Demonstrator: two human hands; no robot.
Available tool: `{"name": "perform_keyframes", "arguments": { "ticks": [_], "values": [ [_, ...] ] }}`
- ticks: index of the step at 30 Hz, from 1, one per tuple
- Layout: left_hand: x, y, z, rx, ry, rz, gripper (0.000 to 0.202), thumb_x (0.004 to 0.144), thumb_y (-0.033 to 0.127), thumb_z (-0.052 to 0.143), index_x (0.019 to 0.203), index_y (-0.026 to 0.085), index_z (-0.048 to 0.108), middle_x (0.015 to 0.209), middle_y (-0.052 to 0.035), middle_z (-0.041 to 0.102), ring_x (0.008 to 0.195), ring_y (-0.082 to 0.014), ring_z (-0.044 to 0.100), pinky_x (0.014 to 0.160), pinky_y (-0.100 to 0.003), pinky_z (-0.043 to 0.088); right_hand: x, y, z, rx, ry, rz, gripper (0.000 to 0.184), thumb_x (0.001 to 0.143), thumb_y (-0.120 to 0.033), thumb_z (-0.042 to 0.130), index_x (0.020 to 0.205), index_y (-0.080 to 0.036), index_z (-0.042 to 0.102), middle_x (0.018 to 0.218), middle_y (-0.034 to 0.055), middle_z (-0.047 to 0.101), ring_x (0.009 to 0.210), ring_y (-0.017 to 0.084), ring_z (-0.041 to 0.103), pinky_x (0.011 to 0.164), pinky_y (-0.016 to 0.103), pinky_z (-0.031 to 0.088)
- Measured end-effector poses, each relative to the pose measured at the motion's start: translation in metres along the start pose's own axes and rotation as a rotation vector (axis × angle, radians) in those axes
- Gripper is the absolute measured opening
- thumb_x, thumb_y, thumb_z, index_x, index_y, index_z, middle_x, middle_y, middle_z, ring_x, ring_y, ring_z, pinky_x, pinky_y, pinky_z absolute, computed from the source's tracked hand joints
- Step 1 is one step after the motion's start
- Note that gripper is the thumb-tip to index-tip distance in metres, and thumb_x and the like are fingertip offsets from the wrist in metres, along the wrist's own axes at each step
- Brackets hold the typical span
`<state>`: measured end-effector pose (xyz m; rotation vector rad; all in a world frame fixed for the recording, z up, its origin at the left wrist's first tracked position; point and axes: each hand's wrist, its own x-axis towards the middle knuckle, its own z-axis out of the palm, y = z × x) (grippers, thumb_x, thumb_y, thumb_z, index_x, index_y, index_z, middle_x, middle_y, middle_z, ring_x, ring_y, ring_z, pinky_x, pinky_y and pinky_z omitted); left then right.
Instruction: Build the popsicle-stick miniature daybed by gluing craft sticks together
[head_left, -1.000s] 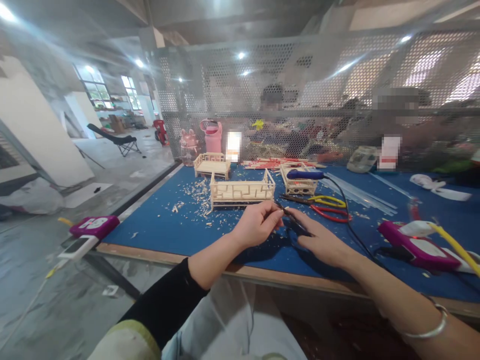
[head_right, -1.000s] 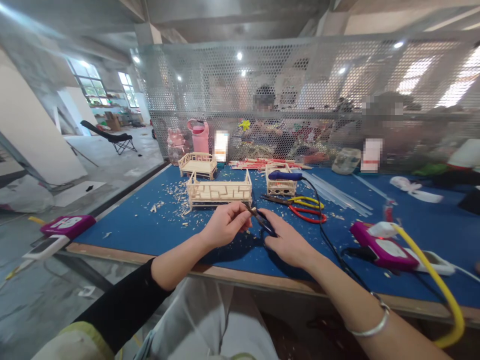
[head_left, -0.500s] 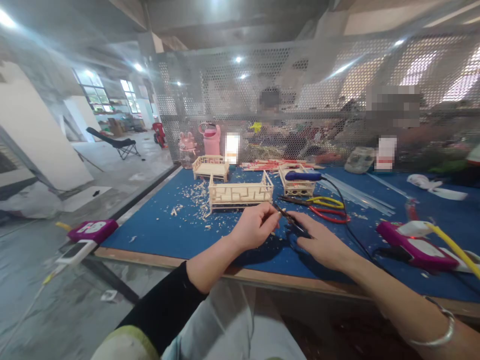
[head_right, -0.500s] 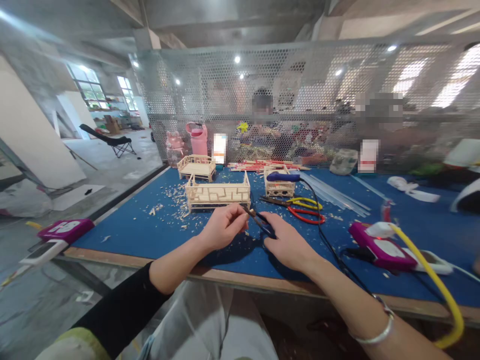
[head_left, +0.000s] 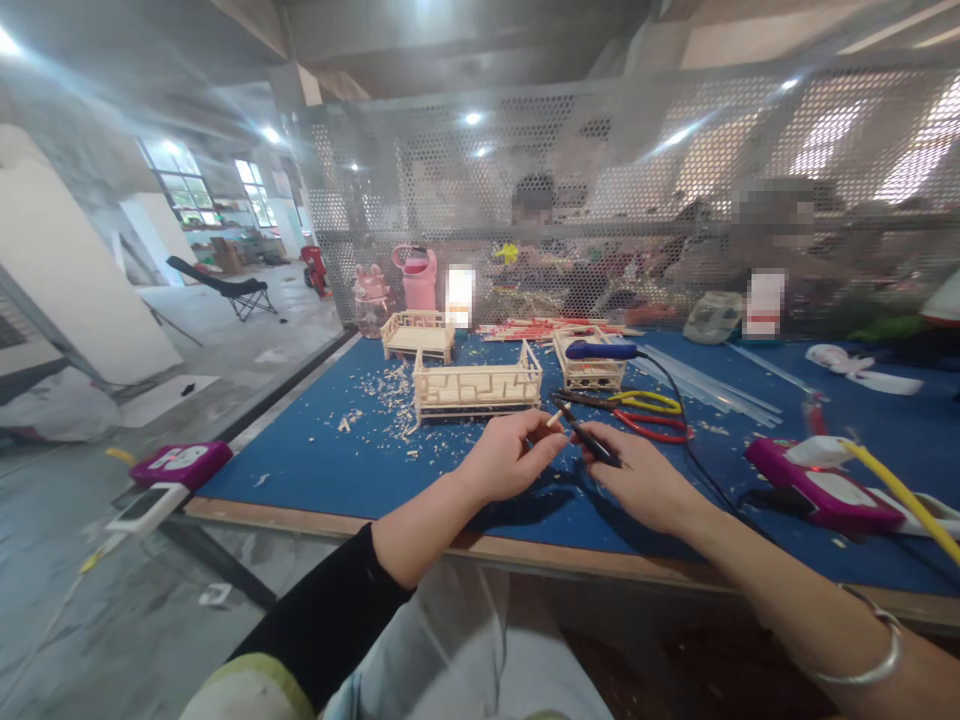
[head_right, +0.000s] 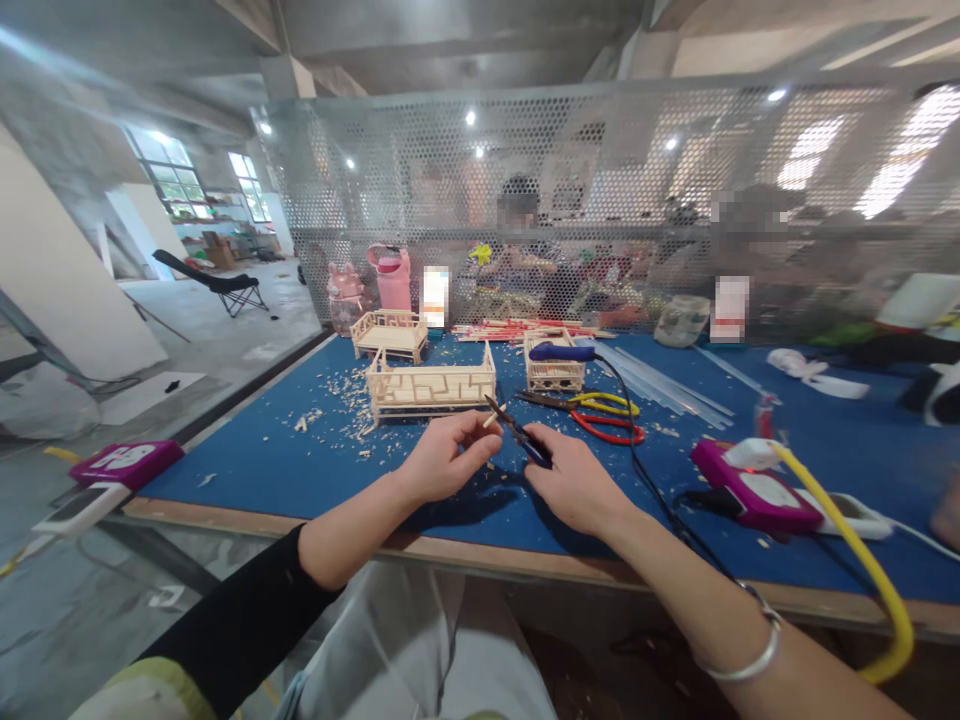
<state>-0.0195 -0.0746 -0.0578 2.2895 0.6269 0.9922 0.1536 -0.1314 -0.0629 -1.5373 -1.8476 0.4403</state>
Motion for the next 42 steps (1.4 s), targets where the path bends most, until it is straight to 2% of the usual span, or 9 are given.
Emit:
{"name": "perform_keyframes", "arguments": {
  "ticks": [2,6,13,19,24,30,35,38,42],
  "values": [
    [0.0,0.001,0.0,0.001,0.013,-0.006,0.024,0.083,0.037,0.048,0.085,0.015,0.058,0.068,-0.0001,0.058,0.056,-0.0095,0.048,0.056,-0.02,0.038,-0.001,-0.001,-0.002,0.032,-0.03,0.0,0.028,0.066,-0.02,0.04,0.088,-0.02,0.058,0.079,0.0009,0.063,0.076,0.018,0.057,0.071,0.028,0.043],
    [0.002,0.001,0.0,0.034,0.028,0.02,0.029,0.089,0.032,0.038,0.07,0.015,0.055,0.062,0.0001,0.057,0.058,-0.0098,0.051,0.059,-0.02,0.038,-0.001,-0.005,-0.002,-0.018,-0.038,0.033,0.029,0.064,-0.02,0.04,0.087,-0.019,0.059,0.077,0.002,0.063,0.073,0.019,0.057,0.069,0.029,0.043],
    [0.003,-0.001,-0.001,0.183,0.045,0.112,0.032,0.089,0.026,0.036,0.06,0.017,0.048,0.058,0.001,0.053,0.055,-0.0096,0.048,0.057,-0.021,0.036,-0.003,-0.004,0.001,-0.021,-0.015,0.04,0.039,0.061,-0.018,0.045,0.098,-0.02,0.059,0.098,0.0054,0.067,0.092,0.022,0.06,0.081,0.031,0.044],
    [0.001,-0.002,0.0,0.226,0.05,0.154,0.033,0.089,0.028,0.036,0.061,0.017,0.048,0.059,0.0005,0.053,0.056,-0.0099,0.048,0.057,-0.021,0.036,0.0,-0.001,0.006,-0.189,0.038,-0.019,0.029,0.065,-0.017,0.043,0.088,-0.019,0.061,0.086,0.0062,0.068,0.081,0.022,0.062,0.071,0.03,0.044],
    [0.002,-0.002,0.0,0.151,0.058,0.084,0.033,0.089,0.028,0.036,0.061,0.017,0.049,0.056,0.001,0.053,0.054,-0.0097,0.048,0.056,-0.021,0.036,0.007,0.003,0.005,-0.298,0.004,-0.035,0.025,0.068,-0.018,0.044,0.085,-0.019,0.063,0.082,0.0061,0.069,0.079,0.022,0.062,0.069,0.028,0.042],
    [0.003,-0.002,0.003,0.032,0.014,-0.046,0.032,0.088,0.029,0.037,0.061,0.017,0.049,0.055,0.0018,0.054,0.054,-0.0101,0.051,0.058,-0.021,0.039,0.007,0.004,-0.003,-0.365,-0.052,-0.007,0.027,0.071,-0.02,0.044,0.09,-0.018,0.063,0.088,0.0082,0.07,0.085,0.023,0.062,0.071,0.028,0.04],
    [0.004,-0.004,0.008,-0.181,-0.042,-0.156,0.03,0.088,0.035,0.037,0.067,0.017,0.049,0.056,0.0022,0.054,0.05,-0.0099,0.051,0.054,-0.022,0.042,0.008,-0.001,-0.013,-0.323,-0.117,-0.025,0.02,0.072,-0.021,0.042,0.075,-0.02,0.061,0.076,0.0047,0.068,0.071,0.019,0.06,0.063,0.026,0.039],
    [0.005,-0.003,0.009,-0.214,-0.036,-0.186,0.032,0.088,0.037,0.036,0.066,0.017,0.048,0.055,0.0022,0.054,0.05,-0.0098,0.049,0.053,-0.021,0.041,0.01,-0.002,-0.016,-0.27,-0.141,-0.042,0.019,0.071,-0.019,0.041,0.069,-0.021,0.06,0.07,0.0026,0.067,0.066,0.018,0.057,0.061,0.025,0.039],
    [0.005,-0.002,0.008,-0.105,0.021,-0.157,0.031,0.088,0.033,0.035,0.064,0.017,0.049,0.053,0.0024,0.052,0.051,-0.0103,0.049,0.056,-0.022,0.04,0.011,-0.001,-0.011,-0.302,-0.053,-0.005,0.027,0.066,-0.016,0.046,0.089,-0.018,0.06,0.092,0.0071,0.067,0.084,0.021,0.059,0.074,0.028,0.042]
  ]
}}
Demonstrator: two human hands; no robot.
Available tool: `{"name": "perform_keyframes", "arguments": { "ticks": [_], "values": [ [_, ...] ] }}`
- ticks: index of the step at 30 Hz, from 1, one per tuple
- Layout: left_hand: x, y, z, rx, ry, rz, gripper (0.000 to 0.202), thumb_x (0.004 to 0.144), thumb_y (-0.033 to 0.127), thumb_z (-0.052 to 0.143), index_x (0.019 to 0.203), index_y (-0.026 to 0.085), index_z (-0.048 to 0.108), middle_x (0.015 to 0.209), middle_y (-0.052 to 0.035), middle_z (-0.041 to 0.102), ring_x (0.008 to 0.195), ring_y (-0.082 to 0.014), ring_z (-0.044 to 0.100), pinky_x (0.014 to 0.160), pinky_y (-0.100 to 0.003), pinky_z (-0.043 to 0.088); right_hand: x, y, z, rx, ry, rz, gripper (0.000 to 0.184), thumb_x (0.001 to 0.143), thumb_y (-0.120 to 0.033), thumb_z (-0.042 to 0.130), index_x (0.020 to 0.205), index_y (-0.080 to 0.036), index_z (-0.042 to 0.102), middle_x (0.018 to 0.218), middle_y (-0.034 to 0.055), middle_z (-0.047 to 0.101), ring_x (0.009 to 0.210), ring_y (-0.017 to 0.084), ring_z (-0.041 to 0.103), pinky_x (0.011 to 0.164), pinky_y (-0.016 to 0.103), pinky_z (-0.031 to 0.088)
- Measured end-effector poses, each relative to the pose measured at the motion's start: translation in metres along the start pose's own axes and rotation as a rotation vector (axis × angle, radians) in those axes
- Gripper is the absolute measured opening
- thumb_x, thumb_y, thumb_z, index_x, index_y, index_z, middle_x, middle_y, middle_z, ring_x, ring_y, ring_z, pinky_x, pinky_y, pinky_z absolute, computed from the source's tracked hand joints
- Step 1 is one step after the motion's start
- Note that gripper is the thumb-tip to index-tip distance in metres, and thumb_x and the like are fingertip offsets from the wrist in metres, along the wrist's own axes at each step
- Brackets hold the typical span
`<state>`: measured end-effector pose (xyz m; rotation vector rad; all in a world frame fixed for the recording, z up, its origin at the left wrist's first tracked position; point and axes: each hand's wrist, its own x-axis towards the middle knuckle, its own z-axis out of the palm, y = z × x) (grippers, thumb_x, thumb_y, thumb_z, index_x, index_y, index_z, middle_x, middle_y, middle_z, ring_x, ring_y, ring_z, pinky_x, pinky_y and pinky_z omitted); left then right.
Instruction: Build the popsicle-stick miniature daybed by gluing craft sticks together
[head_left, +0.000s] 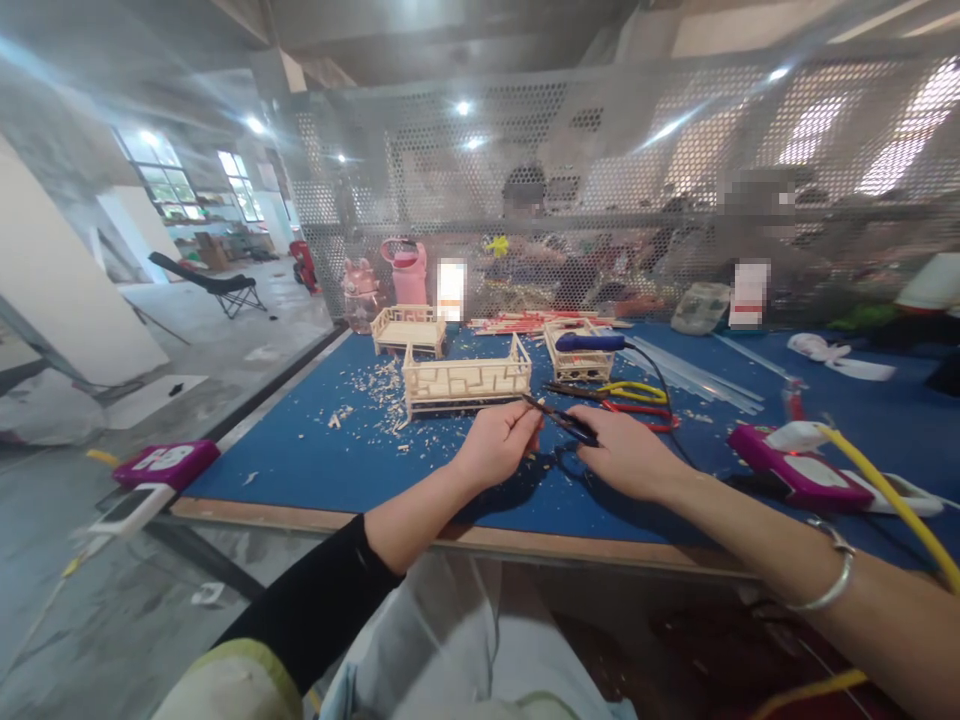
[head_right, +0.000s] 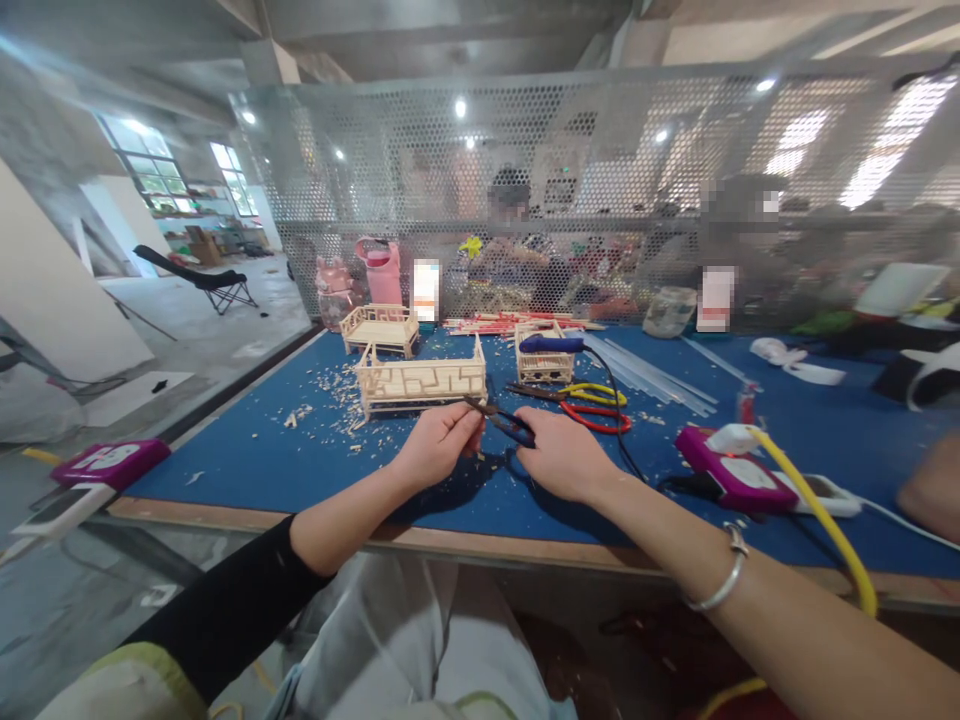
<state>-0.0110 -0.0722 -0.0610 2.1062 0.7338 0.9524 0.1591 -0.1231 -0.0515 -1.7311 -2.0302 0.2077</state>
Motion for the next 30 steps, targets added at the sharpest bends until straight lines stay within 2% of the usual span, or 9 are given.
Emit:
{"name": "perform_keyframes", "arguments": {
  "ticks": [3,6,10,15,19,21,23,27,30],
  "values": [
    [-0.001,-0.001,-0.002,0.1,-0.013,0.048,0.028,0.087,0.028,0.036,0.066,0.017,0.05,0.054,0.0024,0.052,0.055,-0.011,0.05,0.059,-0.022,0.039,-0.002,-0.001,0.006,0.051,0.006,-0.02,0.035,0.064,-0.013,0.046,0.097,-0.018,0.057,0.103,0.0087,0.064,0.096,0.021,0.057,0.083,0.03,0.041],
    [-0.001,-0.001,-0.003,0.159,-0.02,0.1,0.027,0.088,0.027,0.037,0.066,0.017,0.05,0.055,0.0021,0.053,0.056,-0.0111,0.05,0.059,-0.022,0.038,-0.005,-0.003,0.009,0.097,-0.021,-0.022,0.03,0.065,-0.013,0.045,0.092,-0.02,0.056,0.096,0.0058,0.066,0.09,0.019,0.058,0.079,0.028,0.043],
    [-0.002,-0.001,-0.002,0.216,-0.001,0.14,0.031,0.088,0.029,0.036,0.062,0.017,0.048,0.056,0.0011,0.053,0.056,-0.011,0.05,0.058,-0.022,0.037,-0.007,-0.001,0.011,0.012,0.029,0.039,0.024,0.068,-0.015,0.046,0.089,-0.021,0.057,0.088,0.005,0.067,0.084,0.021,0.06,0.072,0.028,0.042],
    [0.0,-0.004,-0.002,0.234,-0.044,0.118,0.032,0.088,0.029,0.036,0.062,0.017,0.049,0.057,0.001,0.054,0.057,-0.0117,0.051,0.057,-0.022,0.037,-0.005,0.007,0.011,-0.112,0.041,0.03,0.019,0.068,-0.019,0.052,0.084,-0.02,0.061,0.08,0.0065,0.069,0.08,0.023,0.061,0.069,0.028,0.041],
    [0.001,-0.006,-0.002,0.209,-0.052,0.076,0.033,0.088,0.031,0.036,0.061,0.017,0.049,0.056,0.0017,0.054,0.056,-0.0115,0.05,0.057,-0.022,0.037,-0.003,0.009,0.003,-0.099,0.009,0.003,0.012,0.068,-0.02,0.049,0.074,-0.021,0.059,0.077,0.0058,0.068,0.076,0.021,0.061,0.067,0.027,0.041],
    [0.002,-0.006,-0.002,0.201,-0.072,0.059,0.034,0.088,0.032,0.036,0.061,0.017,0.049,0.056,0.0018,0.054,0.056,-0.0113,0.05,0.057,-0.022,0.038,-0.003,0.008,-0.003,-0.038,-0.045,-0.01,0.011,0.069,-0.021,0.045,0.066,-0.021,0.056,0.07,0.004,0.066,0.069,0.019,0.059,0.063,0.027,0.04],
    [0.003,-0.007,-0.002,0.165,-0.11,0.038,0.034,0.088,0.032,0.037,0.061,0.017,0.05,0.056,0.0021,0.053,0.056,-0.0108,0.05,0.057,-0.022,0.039,-0.003,0.007,-0.009,0.082,-0.171,0.02,0.013,0.068,-0.023,0.042,0.058,-0.021,0.05,0.056,0.0008,0.059,0.056,0.016,0.053,0.054,0.026,0.038],
    [0.006,-0.009,-0.001,0.028,-0.164,0.005,0.033,0.088,0.035,0.036,0.064,0.017,0.05,0.056,0.0034,0.053,0.054,-0.0091,0.05,0.058,-0.02,0.041,-0.006,0.004,-0.015,0.508,-0.487,0.248,0.004,0.059,-0.023,0.04,0.055,-0.022,0.042,0.04,-0.0048,0.038,0.036,0.012,0.038,0.039,0.025,0.031],
    [0.005,-0.011,-0.001,-0.045,-0.191,-0.014,0.034,0.087,0.038,0.037,0.063,0.017,0.05,0.057,0.0029,0.055,0.053,-0.0086,0.05,0.057,-0.02,0.042,-0.004,0.008,-0.016,0.766,-0.551,0.384,0.004,0.058,-0.025,0.037,0.06,-0.023,0.04,0.043,-0.0049,0.037,0.035,0.011,0.036,0.04,0.026,0.035]
  ]
}}
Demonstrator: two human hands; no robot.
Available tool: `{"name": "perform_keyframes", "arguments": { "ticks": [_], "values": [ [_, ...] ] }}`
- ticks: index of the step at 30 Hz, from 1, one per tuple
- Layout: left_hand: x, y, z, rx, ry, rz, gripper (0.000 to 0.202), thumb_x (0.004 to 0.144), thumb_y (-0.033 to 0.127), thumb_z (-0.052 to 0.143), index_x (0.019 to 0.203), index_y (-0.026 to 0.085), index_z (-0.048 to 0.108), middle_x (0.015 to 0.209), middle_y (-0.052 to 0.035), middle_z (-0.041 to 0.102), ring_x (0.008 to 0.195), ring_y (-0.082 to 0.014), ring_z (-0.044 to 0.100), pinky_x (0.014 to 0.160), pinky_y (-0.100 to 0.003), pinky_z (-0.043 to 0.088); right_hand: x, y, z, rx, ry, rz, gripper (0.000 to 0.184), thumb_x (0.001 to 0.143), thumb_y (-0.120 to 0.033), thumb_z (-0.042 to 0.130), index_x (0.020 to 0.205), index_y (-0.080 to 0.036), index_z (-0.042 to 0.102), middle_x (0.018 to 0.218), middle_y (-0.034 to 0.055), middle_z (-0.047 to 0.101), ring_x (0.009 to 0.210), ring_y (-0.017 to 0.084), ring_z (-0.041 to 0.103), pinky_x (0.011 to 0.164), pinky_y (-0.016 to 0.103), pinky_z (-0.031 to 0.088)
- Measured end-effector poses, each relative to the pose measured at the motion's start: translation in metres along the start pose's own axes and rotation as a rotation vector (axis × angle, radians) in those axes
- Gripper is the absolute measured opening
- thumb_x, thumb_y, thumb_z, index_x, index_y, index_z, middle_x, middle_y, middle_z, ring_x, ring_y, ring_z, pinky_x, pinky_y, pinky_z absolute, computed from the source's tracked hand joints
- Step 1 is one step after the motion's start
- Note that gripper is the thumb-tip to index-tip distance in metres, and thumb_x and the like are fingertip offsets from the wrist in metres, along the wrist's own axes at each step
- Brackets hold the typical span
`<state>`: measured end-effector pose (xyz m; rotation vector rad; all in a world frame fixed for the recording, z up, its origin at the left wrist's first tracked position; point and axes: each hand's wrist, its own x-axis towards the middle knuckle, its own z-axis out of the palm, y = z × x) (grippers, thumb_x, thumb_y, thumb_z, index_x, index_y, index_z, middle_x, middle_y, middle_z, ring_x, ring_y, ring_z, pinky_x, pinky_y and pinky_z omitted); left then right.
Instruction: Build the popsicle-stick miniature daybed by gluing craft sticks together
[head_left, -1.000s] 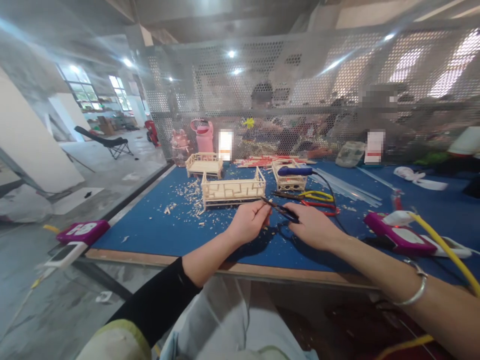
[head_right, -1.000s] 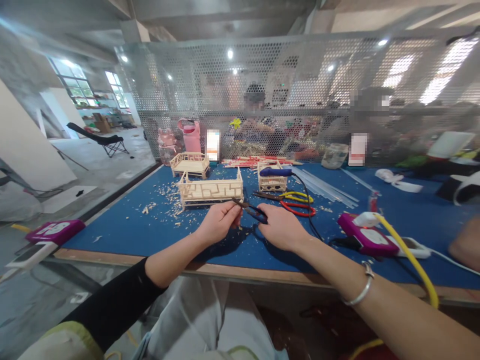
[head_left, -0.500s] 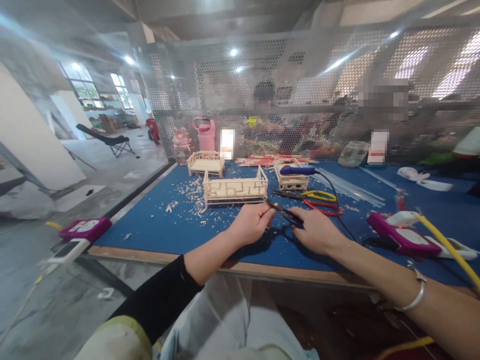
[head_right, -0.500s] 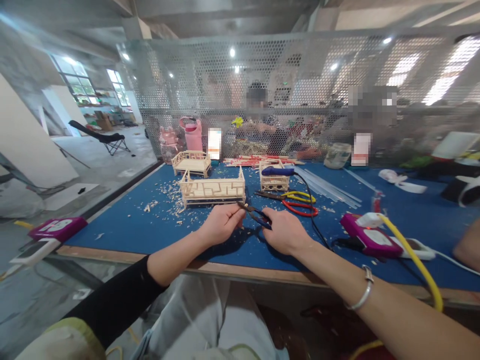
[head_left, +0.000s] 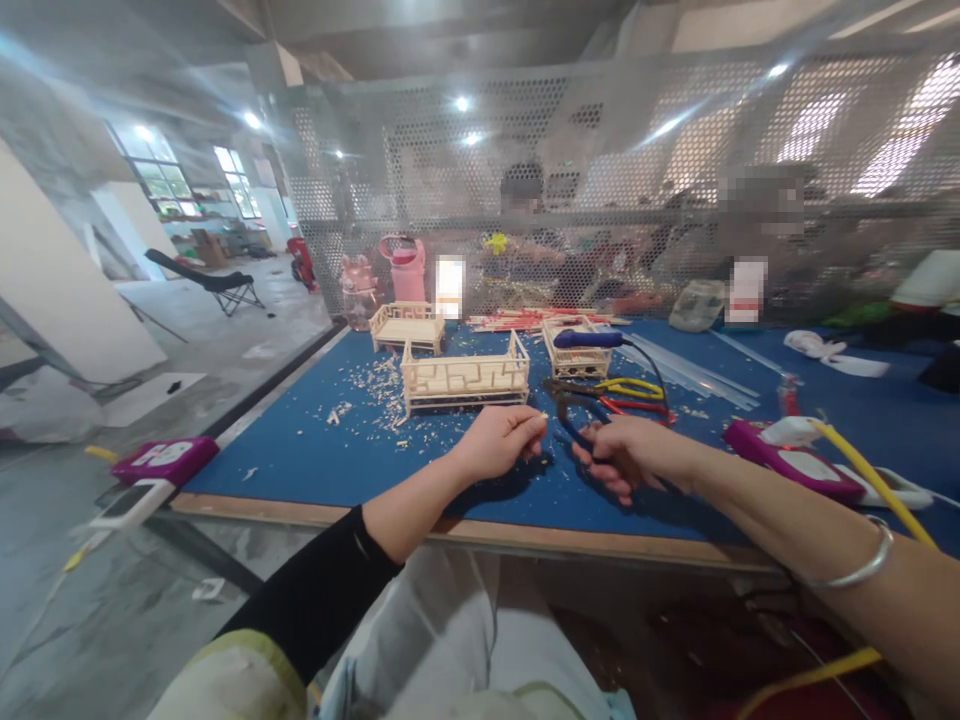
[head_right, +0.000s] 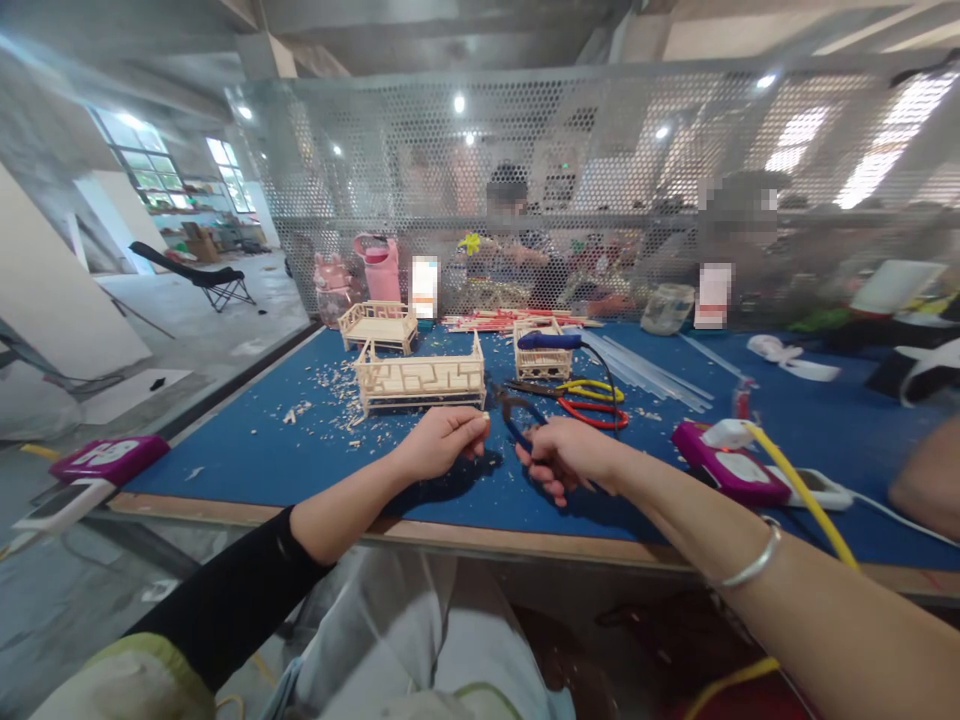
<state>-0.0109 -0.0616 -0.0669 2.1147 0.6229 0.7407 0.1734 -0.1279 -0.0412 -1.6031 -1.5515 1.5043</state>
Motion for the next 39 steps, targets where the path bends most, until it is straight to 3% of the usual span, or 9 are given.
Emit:
{"name": "perform_keyframes", "arguments": {
  "ticks": [5,8,11,17,24,29,32,35,39],
  "values": [
    [-0.004,0.003,-0.001,0.034,0.038,0.008,0.031,0.084,0.035,0.046,0.064,0.015,0.059,0.059,0.0006,0.06,0.056,-0.0101,0.054,0.058,-0.02,0.042,0.014,0.011,-0.017,-0.403,0.436,0.007,0.024,0.072,-0.045,0.043,0.06,-0.023,0.044,0.049,0.0013,0.048,0.047,0.017,0.05,0.048,0.029,0.039],
    [-0.004,0.005,-0.002,0.13,0.091,-0.005,0.03,0.083,0.034,0.049,0.064,0.015,0.063,0.057,0.0005,0.061,0.055,-0.0105,0.053,0.057,-0.021,0.04,0.021,0.017,-0.016,-0.711,0.697,-0.084,0.043,0.068,-0.058,0.053,0.085,-0.019,0.06,0.08,0.0124,0.065,0.078,0.028,0.061,0.067,0.037,0.044],
    [-0.003,0.004,-0.006,0.293,0.125,-0.019,0.033,0.084,0.033,0.049,0.06,0.015,0.062,0.055,0.0005,0.06,0.053,-0.0107,0.051,0.055,-0.021,0.036,0.024,0.012,-0.005,-0.95,0.892,-0.335,0.053,0.076,-0.057,0.049,0.11,-0.017,0.059,0.112,0.0168,0.062,0.105,0.033,0.054,0.088,0.049,0.036],
    [0.0,0.007,-0.032,0.681,0.172,0.043,0.03,0.086,0.028,0.048,0.063,0.015,0.062,0.059,-0.003,0.061,0.057,-0.0123,0.051,0.055,-0.022,0.031,0.037,-0.024,0.007,-1.006,0.633,-0.826,0.024,0.087,-0.032,0.045,0.09,-0.023,0.068,0.087,0.0049,0.071,0.086,0.02,0.061,0.094,0.043,0.028],
    [0.013,0.022,-0.072,0.942,0.19,0.103,0.027,0.086,0.027,0.047,0.07,0.017,0.066,0.062,-0.005,0.062,0.057,-0.0134,0.051,0.056,-0.025,0.031,0.054,-0.061,0.006,-1.073,0.722,-0.942,0.02,0.086,-0.028,0.048,0.089,-0.024,0.067,0.082,0.0026,0.069,0.083,0.018,0.058,0.098,0.044,0.023],
    [0.019,0.024,-0.084,0.916,0.1,0.052,0.019,0.082,0.025,0.053,0.078,0.017,0.071,0.069,-0.0073,0.067,0.064,-0.015,0.057,0.063,-0.027,0.038,0.062,-0.063,0.006,-1.086,0.729,-1.029,0.027,0.089,-0.029,0.043,0.077,-0.026,0.067,0.078,0.0,0.068,0.08,0.016,0.055,0.096,0.04,0.024],
    [0.02,0.029,-0.097,0.81,0.038,-0.01,0.028,0.081,0.03,0.055,0.103,0.018,0.067,0.072,-0.0059,0.069,0.066,-0.0153,0.058,0.066,-0.028,0.041,0.074,-0.055,0.004,-0.997,0.808,-1.124,0.024,0.088,-0.028,0.047,0.076,-0.024,0.067,0.076,0.0013,0.067,0.079,0.017,0.053,0.085,0.036,0.03],
    [0.027,0.031,-0.111,0.663,0.173,-0.027,0.046,0.088,0.036,0.042,0.127,0.015,0.05,0.081,-0.0065,0.07,0.072,-0.0153,0.06,0.07,-0.028,0.044,0.087,-0.046,0.003,-0.95,0.932,-1.187,0.021,0.085,-0.029,0.053,0.073,-0.022,0.068,0.07,0.0024,0.062,0.073,0.017,0.048,0.074,0.033,0.03],
    [0.042,0.02,-0.112,0.579,0.263,-0.007,0.044,0.091,0.028,0.029,0.127,0.011,0.048,0.094,-0.0075,0.069,0.089,-0.0159,0.06,0.083,-0.029,0.044,0.101,-0.037,0.004,-0.985,1.0,-1.214,0.019,0.083,-0.027,0.056,0.07,-0.022,0.069,0.063,0.0012,0.056,0.068,0.016,0.042,0.07,0.032,0.027]
  ]
}}
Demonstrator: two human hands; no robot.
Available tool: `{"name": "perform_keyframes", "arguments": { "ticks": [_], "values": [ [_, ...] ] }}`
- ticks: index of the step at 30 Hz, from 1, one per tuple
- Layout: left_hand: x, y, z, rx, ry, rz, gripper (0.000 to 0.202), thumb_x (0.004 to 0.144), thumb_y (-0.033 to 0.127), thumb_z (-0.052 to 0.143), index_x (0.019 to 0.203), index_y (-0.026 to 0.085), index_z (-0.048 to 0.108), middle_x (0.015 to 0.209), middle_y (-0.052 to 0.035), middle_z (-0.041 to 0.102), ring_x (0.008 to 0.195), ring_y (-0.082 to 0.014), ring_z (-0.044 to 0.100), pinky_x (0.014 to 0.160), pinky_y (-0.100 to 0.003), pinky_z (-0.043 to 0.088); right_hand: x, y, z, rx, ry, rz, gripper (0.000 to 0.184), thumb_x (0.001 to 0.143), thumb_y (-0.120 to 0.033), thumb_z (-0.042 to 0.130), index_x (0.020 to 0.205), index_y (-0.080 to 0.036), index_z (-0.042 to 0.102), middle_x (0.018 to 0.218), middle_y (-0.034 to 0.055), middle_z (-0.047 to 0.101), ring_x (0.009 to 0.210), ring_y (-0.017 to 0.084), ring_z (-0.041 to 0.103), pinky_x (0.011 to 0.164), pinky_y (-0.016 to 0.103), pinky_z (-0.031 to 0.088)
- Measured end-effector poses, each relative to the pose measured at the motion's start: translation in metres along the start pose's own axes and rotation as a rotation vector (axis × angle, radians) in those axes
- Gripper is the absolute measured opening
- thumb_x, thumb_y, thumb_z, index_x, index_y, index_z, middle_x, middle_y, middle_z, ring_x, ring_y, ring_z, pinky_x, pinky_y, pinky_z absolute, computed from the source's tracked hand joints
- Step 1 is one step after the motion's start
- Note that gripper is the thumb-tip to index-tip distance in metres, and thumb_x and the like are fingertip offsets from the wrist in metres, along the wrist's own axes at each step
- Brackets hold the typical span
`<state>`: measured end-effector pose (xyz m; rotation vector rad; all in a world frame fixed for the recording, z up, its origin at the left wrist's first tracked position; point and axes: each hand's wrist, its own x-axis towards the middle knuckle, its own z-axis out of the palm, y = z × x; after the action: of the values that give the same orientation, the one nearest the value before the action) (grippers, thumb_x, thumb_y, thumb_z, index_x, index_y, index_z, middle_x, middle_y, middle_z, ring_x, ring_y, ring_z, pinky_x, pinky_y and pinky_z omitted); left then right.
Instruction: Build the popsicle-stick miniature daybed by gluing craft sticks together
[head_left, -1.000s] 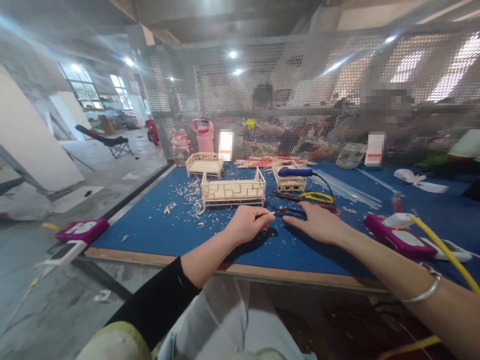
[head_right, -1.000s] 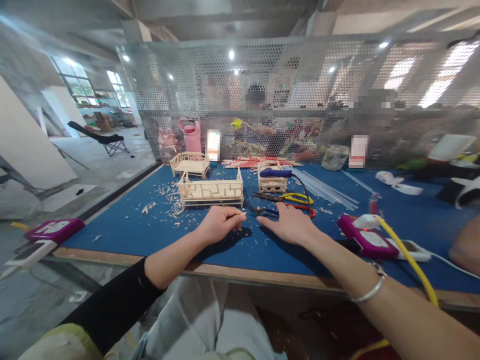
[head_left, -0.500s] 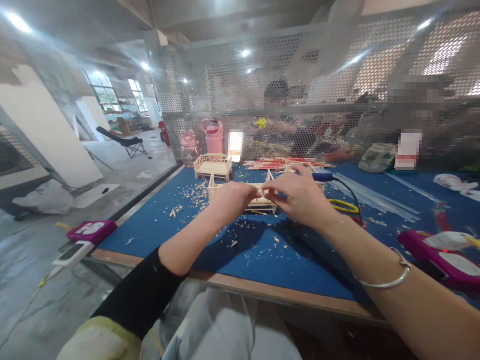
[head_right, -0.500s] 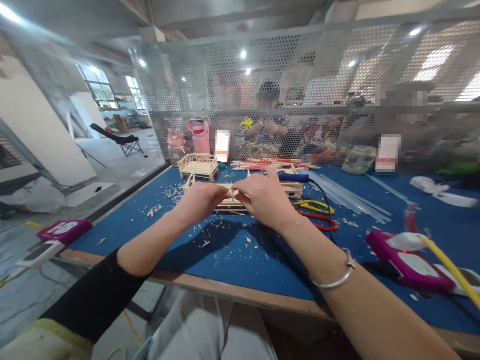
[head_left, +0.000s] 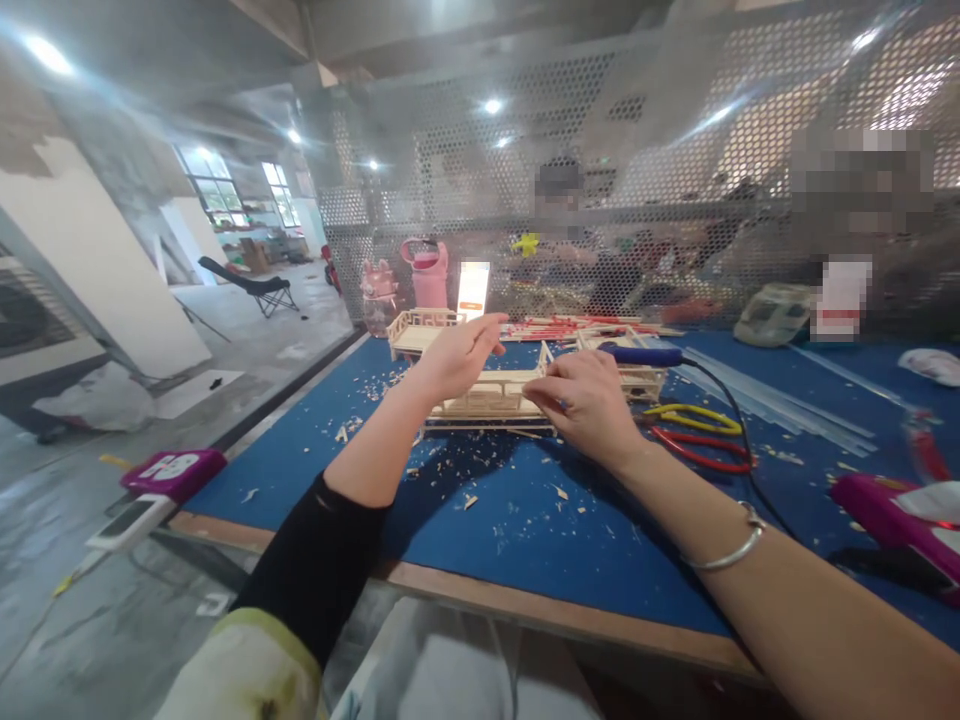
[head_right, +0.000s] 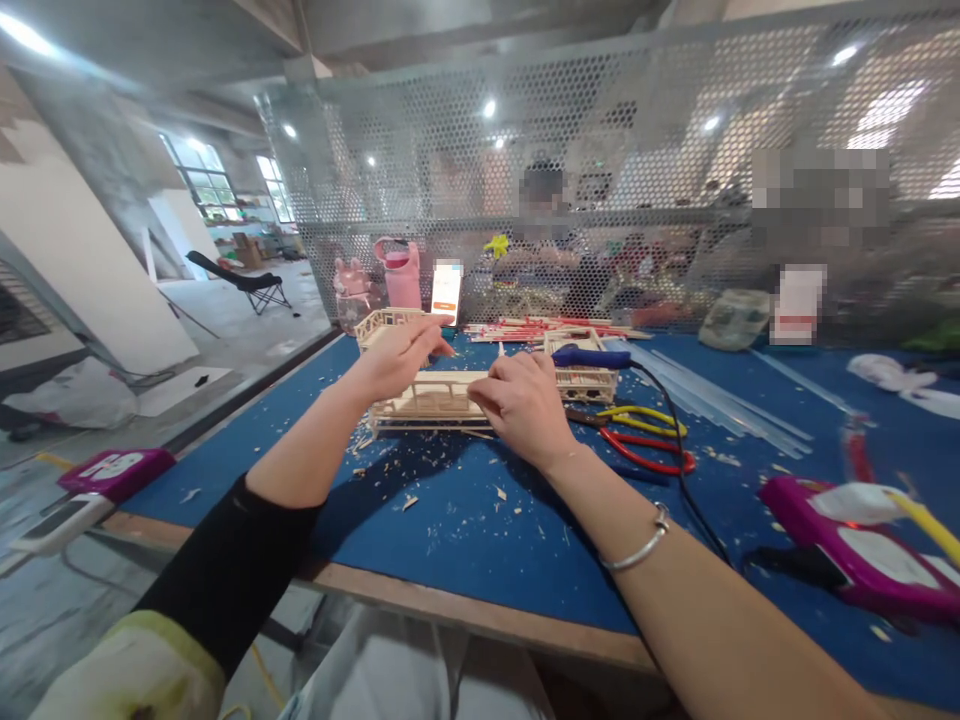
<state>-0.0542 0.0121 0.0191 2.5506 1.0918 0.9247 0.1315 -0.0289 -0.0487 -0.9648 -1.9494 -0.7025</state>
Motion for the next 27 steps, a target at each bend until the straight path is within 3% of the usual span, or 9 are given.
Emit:
{"name": "perform_keyframes", "arguments": {
  "ticks": [4,10,21,27],
  "values": [
    [0.0,-0.005,0.015,0.032,-0.12,-0.011,0.05,0.083,0.018,0.036,0.131,0.013,0.044,0.09,-0.0047,0.07,0.086,-0.0169,0.061,0.082,-0.031,0.044,-0.004,0.001,0.009,-0.014,0.018,0.013,0.02,0.084,-0.026,0.056,0.07,-0.022,0.071,0.058,0.0003,0.052,0.065,0.014,0.04,0.069,0.031,0.025],
    [-0.006,-0.006,0.018,0.05,-0.196,0.065,0.071,0.068,0.015,0.05,0.137,0.015,0.036,0.092,-0.0053,0.07,0.082,-0.0163,0.062,0.075,-0.027,0.046,-0.006,0.0,0.013,-0.032,0.054,0.06,0.023,0.084,-0.029,0.055,0.069,-0.025,0.072,0.056,-0.0005,0.048,0.064,0.014,0.038,0.069,0.031,0.023],
    [-0.005,-0.002,0.021,0.132,-0.216,0.071,0.066,0.072,0.018,0.054,0.136,0.017,0.037,0.087,-0.0054,0.07,0.079,-0.0166,0.062,0.071,-0.028,0.044,-0.005,-0.002,0.013,-0.076,0.022,0.087,0.021,0.084,-0.029,0.056,0.071,-0.026,0.072,0.056,-0.0002,0.05,0.064,0.014,0.037,0.069,0.032,0.021],
    [-0.006,0.0,0.021,0.138,-0.221,0.085,0.071,0.074,0.019,0.052,0.141,0.018,0.027,0.084,-0.0034,0.07,0.077,-0.0164,0.062,0.07,-0.028,0.043,-0.006,-0.003,0.009,-0.069,-0.003,0.072,0.019,0.083,-0.024,0.055,0.076,-0.025,0.073,0.06,0.0002,0.055,0.066,0.015,0.039,0.072,0.032,0.022]
  ]
}}
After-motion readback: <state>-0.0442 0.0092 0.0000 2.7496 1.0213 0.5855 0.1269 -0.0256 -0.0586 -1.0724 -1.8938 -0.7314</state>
